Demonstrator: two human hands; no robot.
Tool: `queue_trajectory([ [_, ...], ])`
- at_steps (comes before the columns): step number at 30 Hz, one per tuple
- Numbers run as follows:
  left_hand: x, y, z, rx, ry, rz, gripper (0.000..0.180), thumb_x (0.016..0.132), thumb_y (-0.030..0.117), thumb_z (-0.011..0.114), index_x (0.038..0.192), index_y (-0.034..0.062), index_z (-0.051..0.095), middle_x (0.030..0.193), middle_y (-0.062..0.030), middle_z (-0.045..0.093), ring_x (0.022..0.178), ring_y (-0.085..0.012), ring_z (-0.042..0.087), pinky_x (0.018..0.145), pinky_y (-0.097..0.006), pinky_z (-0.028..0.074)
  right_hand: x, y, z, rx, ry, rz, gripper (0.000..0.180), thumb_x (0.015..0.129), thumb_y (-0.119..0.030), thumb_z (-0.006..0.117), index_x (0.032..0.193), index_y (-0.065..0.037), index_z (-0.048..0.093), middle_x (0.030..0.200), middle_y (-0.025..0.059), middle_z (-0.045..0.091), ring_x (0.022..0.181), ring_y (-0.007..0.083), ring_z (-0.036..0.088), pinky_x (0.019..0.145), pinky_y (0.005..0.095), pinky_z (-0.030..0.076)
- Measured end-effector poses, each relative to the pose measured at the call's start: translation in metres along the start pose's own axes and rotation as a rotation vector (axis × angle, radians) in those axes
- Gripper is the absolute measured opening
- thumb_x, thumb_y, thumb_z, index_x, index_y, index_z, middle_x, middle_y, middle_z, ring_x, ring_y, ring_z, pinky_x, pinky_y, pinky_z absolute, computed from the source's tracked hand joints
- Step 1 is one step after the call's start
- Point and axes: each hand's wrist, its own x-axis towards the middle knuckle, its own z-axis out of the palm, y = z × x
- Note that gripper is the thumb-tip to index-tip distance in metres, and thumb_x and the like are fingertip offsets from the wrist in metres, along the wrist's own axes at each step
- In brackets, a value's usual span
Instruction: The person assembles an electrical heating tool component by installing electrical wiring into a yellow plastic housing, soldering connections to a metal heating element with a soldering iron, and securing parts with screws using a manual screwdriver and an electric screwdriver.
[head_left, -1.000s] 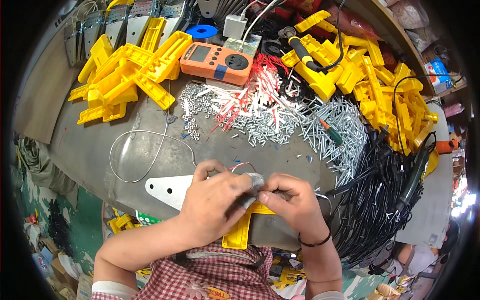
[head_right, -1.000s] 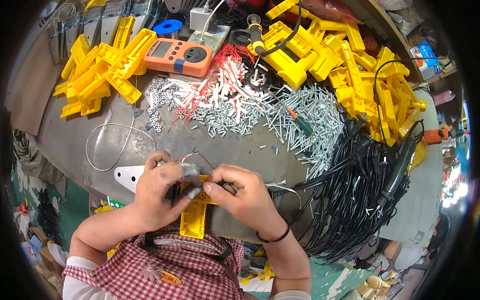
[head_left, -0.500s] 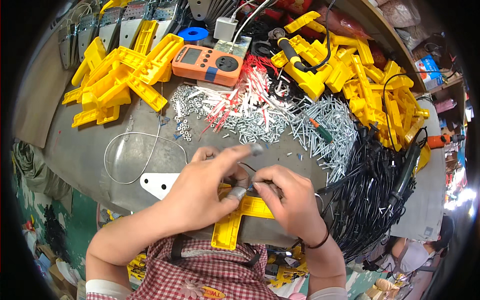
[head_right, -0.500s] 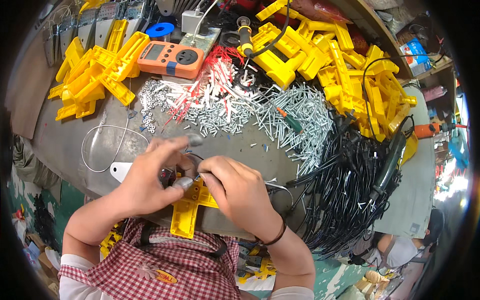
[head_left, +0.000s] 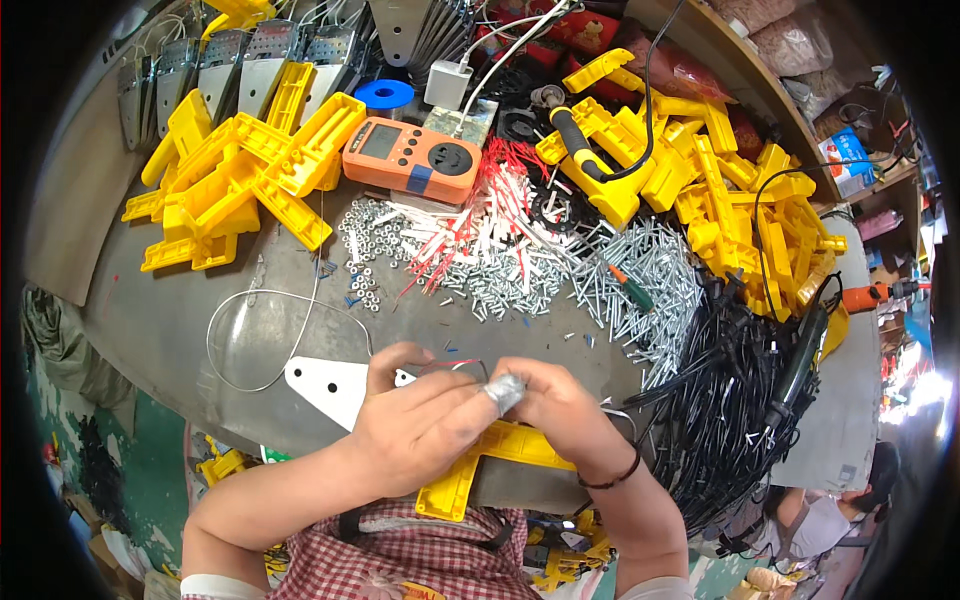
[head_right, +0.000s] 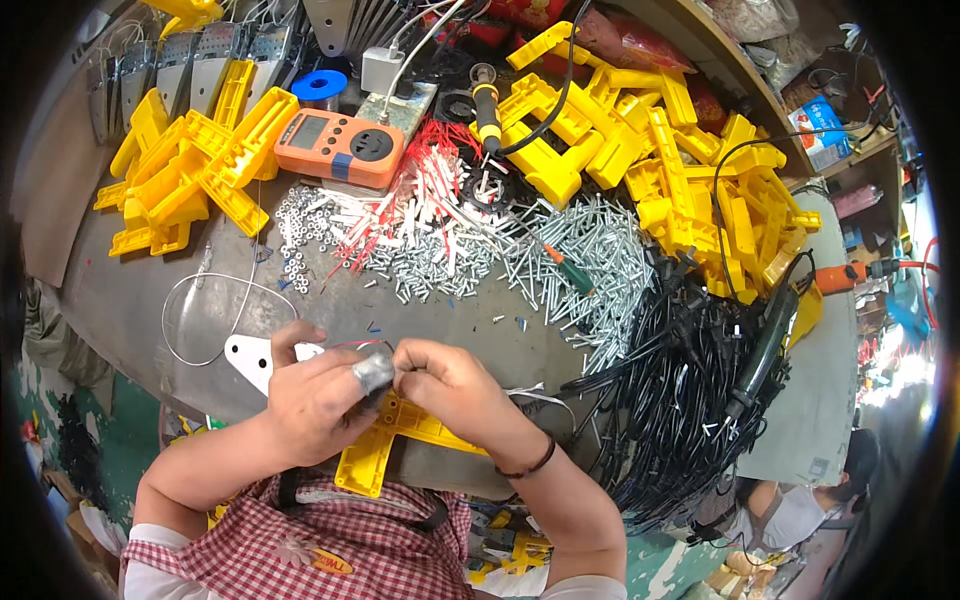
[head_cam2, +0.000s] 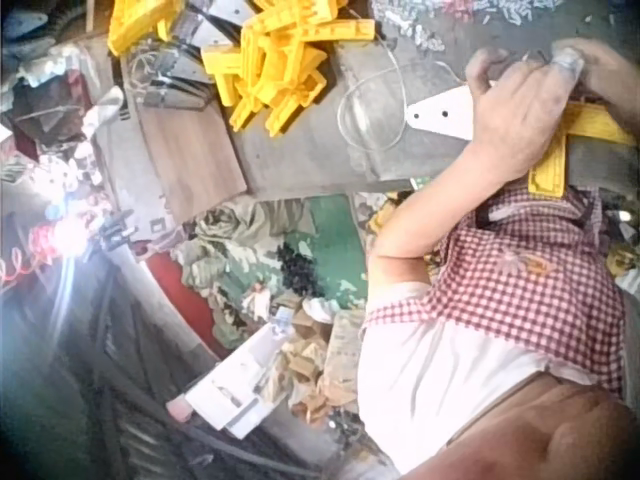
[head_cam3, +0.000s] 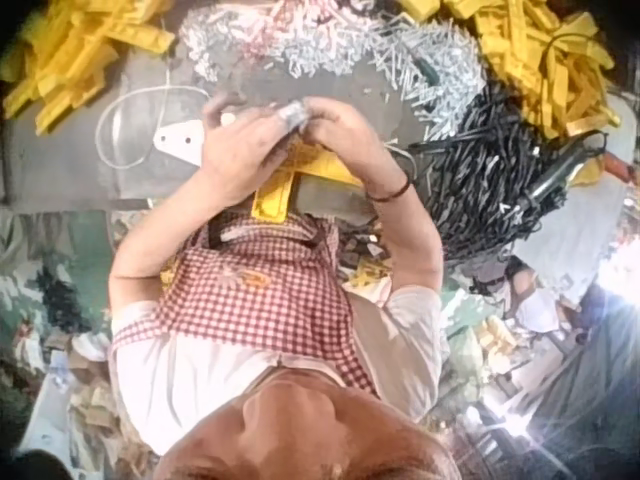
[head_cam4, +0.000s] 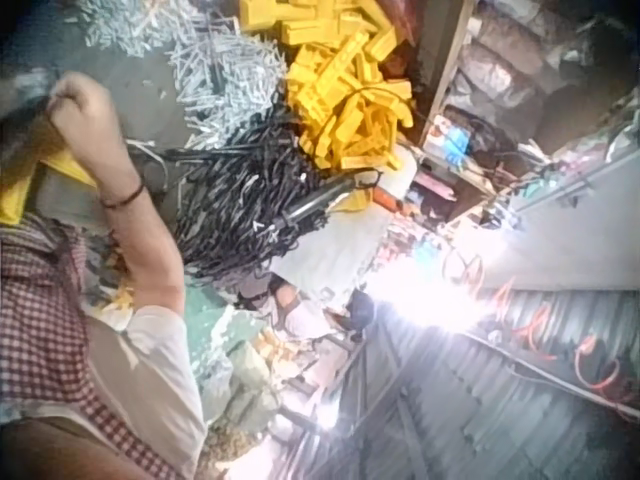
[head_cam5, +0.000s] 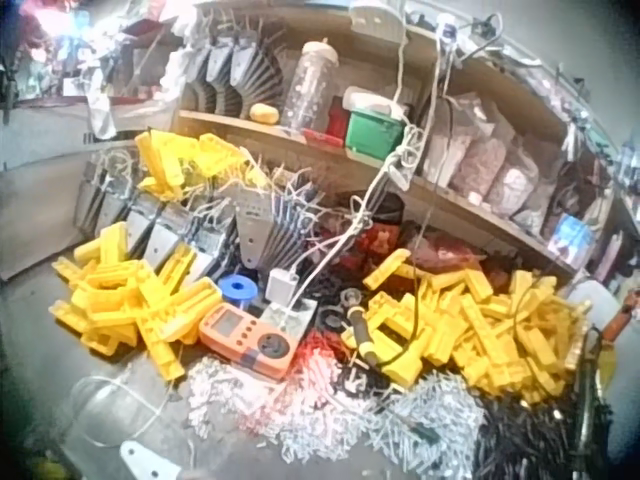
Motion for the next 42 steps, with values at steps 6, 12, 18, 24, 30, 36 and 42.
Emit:
queue_trajectory([
  [6, 0.005, 0.0, 0.001, -0.528, 0.031, -0.628, 0.059, 0.065, 0.005, 0.064, 0.12, 0.0055, 0.043, 0.08, -0.0025, 0.063, 0.074, -0.021, 0.058, 0.088, -0.038, 0.033, -0.013, -0.021, 0.012, -1.022, 0.277, -0.496, 0.014, 0.076, -0.011, 0.064, 0.087, -0.005, 0.058, 0.072, 0.0088, 0.056, 0.066, 0.0236, 0.058, 0.058, 0.031, 0.046],
  [12, -0.002, -0.002, -0.006, 0.072, -0.039, 0.021, 0.045, 0.074, 0.018, 0.062, 0.115, 0.0084, 0.049, 0.092, -0.0012, 0.059, 0.09, -0.018, 0.056, 0.083, -0.038, 0.04, -0.013, -0.028, 0.009, -0.785, 0.135, -0.301, 0.012, 0.077, -0.009, 0.062, 0.085, -0.002, 0.058, 0.071, 0.0083, 0.053, 0.058, 0.0178, 0.052, 0.053, 0.0261, 0.04],
  [18, 0.007, -0.066, -0.053, 0.26, -0.469, -0.03, 0.039, 0.068, 0.008, 0.058, 0.107, 0.0116, 0.057, 0.106, -0.0071, 0.056, 0.104, -0.0253, 0.049, 0.089, -0.039, 0.038, -0.009, -0.027, 0.001, -0.603, 0.162, -0.064, 0.012, 0.08, -0.011, 0.06, 0.088, -0.002, 0.058, 0.07, 0.0024, 0.048, 0.054, 0.0076, 0.035, 0.052, 0.0235, 0.032],
  [24, 0.019, -0.095, -0.06, 0.144, -0.737, 0.16, 0.031, 0.068, 0.011, 0.058, 0.098, 0.0101, 0.057, 0.103, -0.0067, 0.054, 0.101, -0.0247, 0.049, 0.083, -0.036, 0.043, 0.017, -0.02, -0.017, -0.517, 0.227, -0.149, 0.014, 0.078, -0.01, 0.062, 0.09, -0.003, 0.059, 0.07, 0.0004, 0.048, 0.057, 0.0071, 0.037, 0.054, 0.0222, 0.033],
  [30, 0.019, -0.082, -0.057, 0.068, -0.587, -0.285, 0.022, 0.068, 0.01, 0.063, 0.086, 0.0042, 0.051, 0.088, -0.0104, 0.055, 0.083, -0.0285, 0.056, 0.069, -0.037, 0.048, 0.102, -0.052, -0.07, -0.391, 0.698, -0.485, 0.074, 0.077, -0.01, 0.065, 0.135, 0.0, 0.021, 0.098, 0.0098, 0.058, 0.076, 0.0121, 0.054, 0.069, 0.0234, 0.044],
  [36, 0.029, -0.047, -0.049, -0.159, -0.345, -0.284, 0.026, 0.069, 0.007, 0.065, 0.093, 0.0049, 0.056, 0.083, -0.0101, 0.061, 0.076, -0.0301, 0.059, 0.066, -0.036, 0.047, 0.103, -0.065, -0.079, -0.84, 0.817, -0.889, 0.024, 0.077, -0.01, 0.064, 0.099, -0.003, 0.057, 0.089, 0.0116, 0.062, 0.081, 0.0235, 0.06, 0.073, 0.03, 0.046],
  [42, 0.043, -0.028, -0.059, -0.298, -0.448, -0.362, 0.019, 0.071, 0.001, 0.063, 0.09, 0.0037, 0.062, 0.086, -0.0103, 0.064, 0.072, -0.0249, 0.061, 0.065, -0.032, 0.048, 0.021, -0.067, -0.054, -0.141, 1.089, -0.847, 0.026, 0.087, -0.023, 0.059, 0.097, 0.0, 0.053, 0.084, 0.0016, 0.055, 0.073, 0.0063, 0.049, 0.066, 0.0212, 0.041],
])
